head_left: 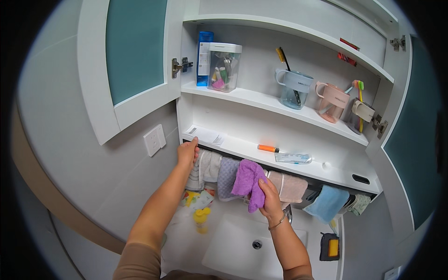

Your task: The person washes a dark gray cloth and a green cloth in a bathroom sink, using liquid soap and running water. They wring out each cloth, then place them on a shelf above the sink. The person then uses a purple cloth to wipe the shelf and sink area.

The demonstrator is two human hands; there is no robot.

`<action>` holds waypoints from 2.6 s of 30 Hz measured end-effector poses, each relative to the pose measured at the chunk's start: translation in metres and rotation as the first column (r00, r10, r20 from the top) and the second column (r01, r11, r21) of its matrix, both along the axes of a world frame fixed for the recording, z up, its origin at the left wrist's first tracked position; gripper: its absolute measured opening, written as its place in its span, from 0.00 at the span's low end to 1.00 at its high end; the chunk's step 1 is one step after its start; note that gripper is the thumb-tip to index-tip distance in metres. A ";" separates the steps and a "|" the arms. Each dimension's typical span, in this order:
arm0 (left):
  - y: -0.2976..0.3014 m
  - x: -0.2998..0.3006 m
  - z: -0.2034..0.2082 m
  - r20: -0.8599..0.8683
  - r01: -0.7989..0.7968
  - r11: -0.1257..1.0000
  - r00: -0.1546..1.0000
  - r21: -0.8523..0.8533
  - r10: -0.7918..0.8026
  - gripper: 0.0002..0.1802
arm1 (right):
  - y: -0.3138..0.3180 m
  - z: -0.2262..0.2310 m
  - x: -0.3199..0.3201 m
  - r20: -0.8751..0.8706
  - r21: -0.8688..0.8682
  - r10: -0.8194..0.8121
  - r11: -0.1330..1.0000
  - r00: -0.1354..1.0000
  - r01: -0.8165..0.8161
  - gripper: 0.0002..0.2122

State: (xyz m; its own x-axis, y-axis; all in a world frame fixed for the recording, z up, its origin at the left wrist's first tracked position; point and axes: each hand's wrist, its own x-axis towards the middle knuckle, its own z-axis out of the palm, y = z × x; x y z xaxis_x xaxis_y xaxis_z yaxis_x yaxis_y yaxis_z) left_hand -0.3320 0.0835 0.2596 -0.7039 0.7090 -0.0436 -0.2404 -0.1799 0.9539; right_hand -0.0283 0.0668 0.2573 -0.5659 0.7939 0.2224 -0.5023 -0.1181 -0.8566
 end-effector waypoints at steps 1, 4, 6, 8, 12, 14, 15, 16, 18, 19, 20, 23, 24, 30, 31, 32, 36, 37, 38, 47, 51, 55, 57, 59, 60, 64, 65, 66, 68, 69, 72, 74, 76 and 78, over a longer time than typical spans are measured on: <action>0.005 -0.002 0.001 0.015 -0.036 0.999 0.999 -0.015 0.036 0.14 | -0.001 0.001 0.003 0.007 0.006 0.012 1.000 1.000 -0.012 0.16; 0.016 -0.006 0.000 0.009 -0.062 0.997 0.998 -0.042 0.063 0.15 | -0.006 -0.001 0.010 -0.004 -0.002 0.012 1.000 1.000 -0.012 0.16; 0.019 -0.008 -0.004 -0.004 -0.072 0.996 0.997 -0.054 0.072 0.13 | -0.010 -0.002 0.009 -0.054 -0.040 -0.035 0.999 0.998 0.033 0.16; 0.019 -0.007 -0.005 0.011 -0.069 0.996 0.997 -0.061 0.070 0.11 | -0.011 0.001 0.010 -0.058 -0.029 -0.065 0.998 0.996 0.063 0.16; 0.018 -0.011 -0.001 0.057 -0.049 0.998 0.997 -0.029 0.050 0.07 | -0.004 -0.001 0.011 -0.041 0.023 -0.055 0.998 0.998 0.056 0.16; 0.012 -0.012 0.001 0.107 -0.031 0.997 0.994 0.065 0.024 0.05 | -0.003 0.002 0.002 0.036 0.108 -0.127 0.987 0.991 0.123 0.16; 0.004 -0.011 0.002 0.153 -0.022 0.989 0.988 0.145 -0.001 0.05 | -0.001 0.005 -0.004 0.071 0.152 -0.163 0.977 0.984 0.150 0.16; -0.001 -0.006 0.002 0.202 -0.006 0.974 0.979 0.225 -0.041 0.04 | 0.003 0.008 -0.008 0.131 0.321 -0.297 0.915 0.946 0.243 0.17; -0.024 0.007 0.002 0.252 0.008 0.953 0.964 0.303 -0.088 0.04 | 0.017 0.019 -0.017 0.170 0.632 -0.560 0.693 0.811 0.347 0.19; -0.039 0.011 0.001 0.274 0.011 0.941 0.956 0.338 -0.109 0.03 | 0.022 0.029 -0.024 0.145 0.717 -0.628 0.599 0.765 0.357 0.20; -0.056 0.013 -0.001 0.283 0.004 0.937 0.953 0.350 -0.109 0.04 | 0.027 0.041 -0.033 0.110 0.790 -0.683 0.501 0.722 0.353 0.21; -0.101 0.017 -0.010 0.327 -0.020 0.924 0.938 0.382 -0.114 0.04 | 0.056 0.053 -0.057 0.101 0.959 -0.784 0.240 0.613 0.150 0.22; -0.113 0.020 -0.016 0.351 -0.026 0.921 0.929 0.388 -0.121 0.04 | 0.071 0.046 -0.062 0.107 0.986 -0.812 0.160 0.573 0.043 0.22; -0.178 0.032 -0.065 0.335 -0.020 0.939 0.937 0.343 -0.103 0.03 | 0.096 0.036 -0.104 0.374 0.918 -0.770 0.225 0.518 -0.328 0.21; -0.183 0.030 -0.071 0.344 -0.021 0.942 0.933 0.334 -0.101 0.04 | 0.096 0.039 -0.110 0.387 0.914 -0.754 0.236 0.531 -0.331 0.21; -0.188 0.028 -0.076 0.353 -0.021 0.946 0.930 0.324 -0.100 0.04 | 0.098 0.040 -0.116 0.400 0.909 -0.738 0.247 0.543 -0.334 0.21; -0.192 0.027 -0.080 0.385 -0.050 0.950 0.920 0.308 -0.076 0.05 | 0.105 0.041 -0.141 0.413 0.908 -0.673 0.250 0.613 -0.337 0.20; -0.191 0.026 -0.083 0.395 -0.055 0.952 0.916 0.302 -0.073 0.05 | 0.107 0.040 -0.147 0.415 0.907 -0.662 0.251 0.623 -0.338 0.20; -0.190 0.025 -0.088 0.405 -0.058 0.953 0.912 0.296 -0.070 0.05 | 0.109 0.039 -0.152 0.418 0.906 -0.652 0.252 0.633 -0.339 0.20; -0.185 0.012 -0.089 0.391 -0.019 0.956 0.915 0.292 -0.101 0.05 | 0.110 0.063 -0.130 0.607 0.793 -0.502 0.336 0.616 -0.508 0.36; -0.180 0.007 -0.075 0.335 -0.063 0.947 0.941 0.315 -0.049 0.04 | 0.109 0.050 -0.135 0.550 0.815 -0.647 0.277 0.529 -0.509 0.35; -0.181 -0.001 -0.049 0.156 -0.068 0.940 0.988 0.334 0.016 0.04 | 0.109 0.054 -0.150 0.522 0.823 -0.691 0.253 0.501 -0.508 0.32; -0.186 -0.005 -0.036 0.059 -0.106 0.950 0.994 0.295 0.093 0.04 | 0.115 0.056 -0.165 0.545 0.816 -0.652 0.269 0.527 -0.511 0.32; -0.190 -0.014 -0.022 -0.056 -0.097 0.958 0.992 0.270 0.116 0.04 | 0.117 0.059 -0.183 0.572 0.804 -0.614 0.290 0.544 -0.519 0.33; -0.191 -0.018 -0.016 -0.112 -0.095 0.962 0.986 0.257 0.127 0.04 | 0.117 0.060 -0.192 0.586 0.797 -0.594 0.299 0.552 -0.525 0.33; -0.182 -0.019 0.015 -0.232 -0.123 0.953 0.954 0.278 0.191 0.04 | 0.128 0.058 -0.230 0.623 0.776 -0.543 0.336 0.564 -0.534 0.36; -0.181 -0.019 0.021 -0.281 -0.126 0.958 0.939 0.259 0.199 0.04 | 0.130 0.057 -0.241 0.606 0.789 -0.541 0.314 0.583 -0.528 0.37; -0.182 -0.018 0.026 -0.328 -0.128 0.962 0.922 0.241 0.205 0.04 | 0.133 0.059 -0.250 0.641 0.761 -0.520 0.338 0.564 -0.554 0.37; -0.180 -0.016 0.032 -0.389 -0.120 0.965 0.898 0.235 0.207 0.04 | 0.133 0.061 -0.264 0.662 0.740 -0.538 0.358 0.522 -0.569 0.36; -0.180 -0.015 0.035 -0.404 -0.110 0.963 0.892 0.245 0.205 0.04 | 0.130 0.059 -0.263 0.602 0.793 -0.576 0.352 0.552 -0.497 0.33; -0.176 -0.010 0.036 -0.388 -0.126 0.965 0.898 0.228 0.209 0.04 | 0.124 0.054 -0.254 0.545 0.826 -0.620 0.285 0.564 -0.486 0.29; -0.174 -0.011 0.032 -0.361 -0.146 0.966 0.907 0.211 0.216 0.04 | 0.115 0.048 -0.247 0.506 0.846 -0.597 0.204 0.623 -0.492 0.23; -0.168 -0.016 0.028 -0.330 -0.141 0.968 0.922 0.206 0.204 0.04 | 0.112 0.044 -0.234 0.472 0.876 -0.502 0.177 0.725 -0.448 0.20; -0.164 -0.019 0.027 -0.309 -0.137 0.971 0.931 0.196 0.194 0.04 | 0.109 0.043 -0.217 0.432 0.899 -0.460 0.151 0.776 -0.411 0.19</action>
State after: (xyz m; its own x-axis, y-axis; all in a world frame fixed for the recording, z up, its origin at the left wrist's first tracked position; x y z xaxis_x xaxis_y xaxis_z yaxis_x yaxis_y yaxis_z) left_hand -0.3506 -0.0804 0.2862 -0.7675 0.5579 0.3157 0.1235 -0.3546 0.9268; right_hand -0.2449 0.1753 0.2998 -0.8721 0.1855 0.4528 0.0687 0.9626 -0.2620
